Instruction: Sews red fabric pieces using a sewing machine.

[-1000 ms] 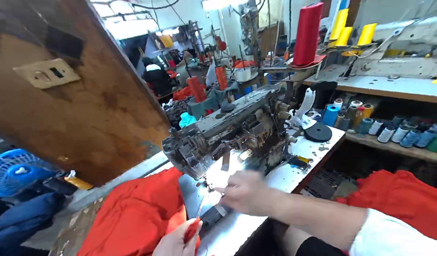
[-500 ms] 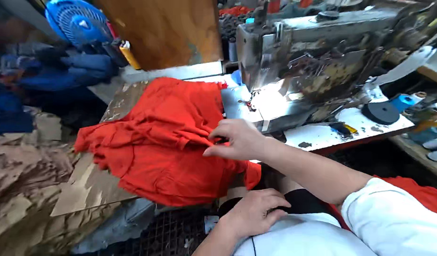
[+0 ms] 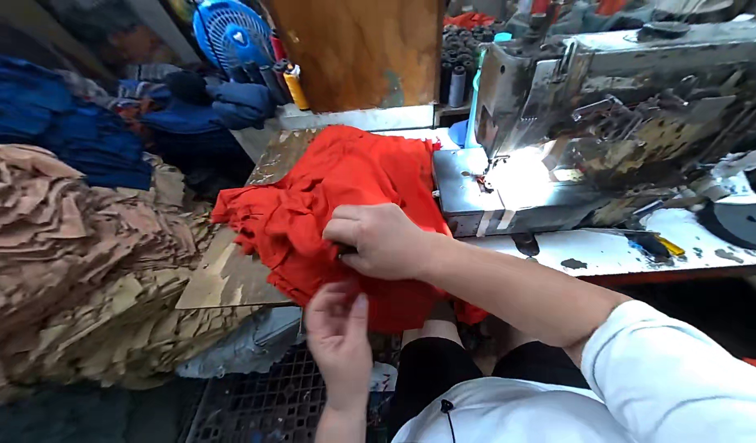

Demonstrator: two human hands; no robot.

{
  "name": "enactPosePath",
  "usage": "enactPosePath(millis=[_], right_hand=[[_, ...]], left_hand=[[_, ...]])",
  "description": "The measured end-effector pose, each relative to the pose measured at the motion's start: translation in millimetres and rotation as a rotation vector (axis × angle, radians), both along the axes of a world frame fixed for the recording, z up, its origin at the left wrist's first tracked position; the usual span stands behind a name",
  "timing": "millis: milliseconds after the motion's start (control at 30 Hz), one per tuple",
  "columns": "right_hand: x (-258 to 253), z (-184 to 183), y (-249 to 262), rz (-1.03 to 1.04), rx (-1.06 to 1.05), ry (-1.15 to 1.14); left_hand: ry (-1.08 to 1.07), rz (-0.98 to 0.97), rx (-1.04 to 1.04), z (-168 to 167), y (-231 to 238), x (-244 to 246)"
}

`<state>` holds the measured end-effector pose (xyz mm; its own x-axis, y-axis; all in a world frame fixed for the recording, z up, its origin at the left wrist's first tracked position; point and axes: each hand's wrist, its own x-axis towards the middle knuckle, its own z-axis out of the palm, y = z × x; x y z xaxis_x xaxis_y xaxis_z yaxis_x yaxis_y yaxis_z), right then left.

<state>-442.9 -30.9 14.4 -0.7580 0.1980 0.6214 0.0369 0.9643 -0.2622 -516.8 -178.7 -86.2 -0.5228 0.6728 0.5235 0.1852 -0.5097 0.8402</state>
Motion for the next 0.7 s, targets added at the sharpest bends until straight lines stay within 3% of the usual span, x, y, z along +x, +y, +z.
enactPosePath(millis=[133,233,333,433,500,567,700], right_hand=[[25,33,-41,0.117,0.036,0.057],[51,22,-26,-0.046,-0.006,-0.022],[93,-11,1,-0.316,-0.104,-0.274],[126,-43,0,-0.482,-0.329,-0.660],[139,-56,-4,-0.521,-0.480,-0.786],[144,-59,-11,-0.543,-0.450,-0.667],[127,-57,-23,-0.337,-0.089,-0.230]], left_hand=[[0.072,-0.045,0.173,39,2,-7],[0.332,0.135,0.202,54,8,-23],[0.698,0.446,0.012,43,20,-58],[0.977,0.391,-0.344,17,29,-56],[1.037,0.357,-0.303,0,33,-40],[1.021,0.342,-0.201,-4,34,-25],[0.898,0.300,-0.073,15,35,-13]])
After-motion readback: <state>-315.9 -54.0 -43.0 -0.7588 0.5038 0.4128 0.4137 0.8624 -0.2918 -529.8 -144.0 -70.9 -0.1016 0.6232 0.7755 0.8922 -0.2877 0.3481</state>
